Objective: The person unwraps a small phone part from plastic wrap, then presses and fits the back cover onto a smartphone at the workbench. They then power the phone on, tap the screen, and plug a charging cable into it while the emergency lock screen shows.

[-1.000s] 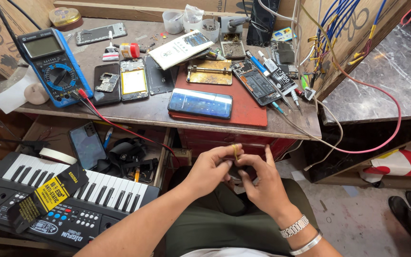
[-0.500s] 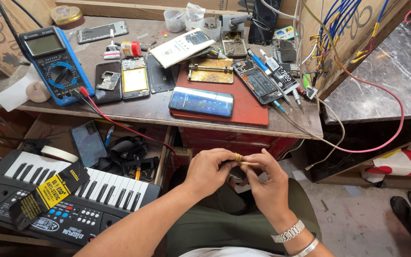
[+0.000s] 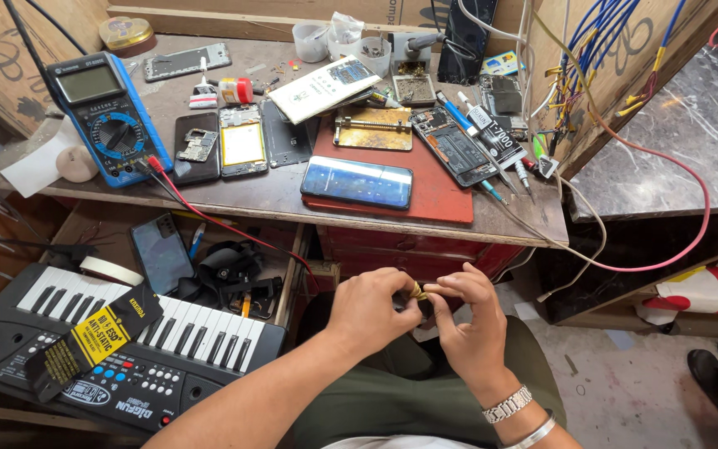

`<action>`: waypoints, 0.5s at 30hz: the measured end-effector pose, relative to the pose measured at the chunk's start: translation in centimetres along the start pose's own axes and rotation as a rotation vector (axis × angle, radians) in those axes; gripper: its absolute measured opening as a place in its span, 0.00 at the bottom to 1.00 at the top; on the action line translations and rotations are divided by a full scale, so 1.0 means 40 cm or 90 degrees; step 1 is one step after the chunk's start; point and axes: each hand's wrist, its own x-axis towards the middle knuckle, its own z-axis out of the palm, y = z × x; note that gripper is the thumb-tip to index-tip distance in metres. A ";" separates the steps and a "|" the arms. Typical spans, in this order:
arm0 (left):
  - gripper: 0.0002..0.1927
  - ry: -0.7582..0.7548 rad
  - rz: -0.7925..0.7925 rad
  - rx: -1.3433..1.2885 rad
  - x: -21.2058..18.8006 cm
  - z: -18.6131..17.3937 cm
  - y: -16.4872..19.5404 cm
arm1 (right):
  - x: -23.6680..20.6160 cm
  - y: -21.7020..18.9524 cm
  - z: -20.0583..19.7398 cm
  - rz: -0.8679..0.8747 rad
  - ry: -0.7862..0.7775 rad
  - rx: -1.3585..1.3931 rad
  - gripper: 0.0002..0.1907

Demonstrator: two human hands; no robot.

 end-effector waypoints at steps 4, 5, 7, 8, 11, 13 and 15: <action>0.09 -0.017 -0.037 -0.185 0.007 0.017 -0.026 | 0.008 -0.008 -0.005 0.304 -0.033 0.182 0.25; 0.08 -0.058 -0.074 -0.277 0.007 0.022 -0.037 | 0.010 -0.009 -0.008 0.302 -0.055 0.168 0.26; 0.06 -0.139 -0.148 -0.459 0.010 0.031 -0.062 | 0.014 -0.006 -0.010 0.294 -0.100 0.140 0.28; 0.05 -0.168 -0.150 -0.505 0.010 0.038 -0.075 | 0.016 -0.004 -0.012 0.296 -0.103 0.167 0.28; 0.03 -0.242 -0.170 -0.641 0.008 0.054 -0.106 | 0.017 0.005 -0.012 0.285 -0.115 0.219 0.27; 0.02 -0.285 -0.194 -0.736 0.009 0.062 -0.115 | 0.014 0.011 -0.013 0.257 -0.122 0.204 0.26; 0.02 -0.300 -0.187 -0.728 0.010 0.061 -0.115 | 0.013 0.020 -0.016 0.216 -0.121 0.222 0.23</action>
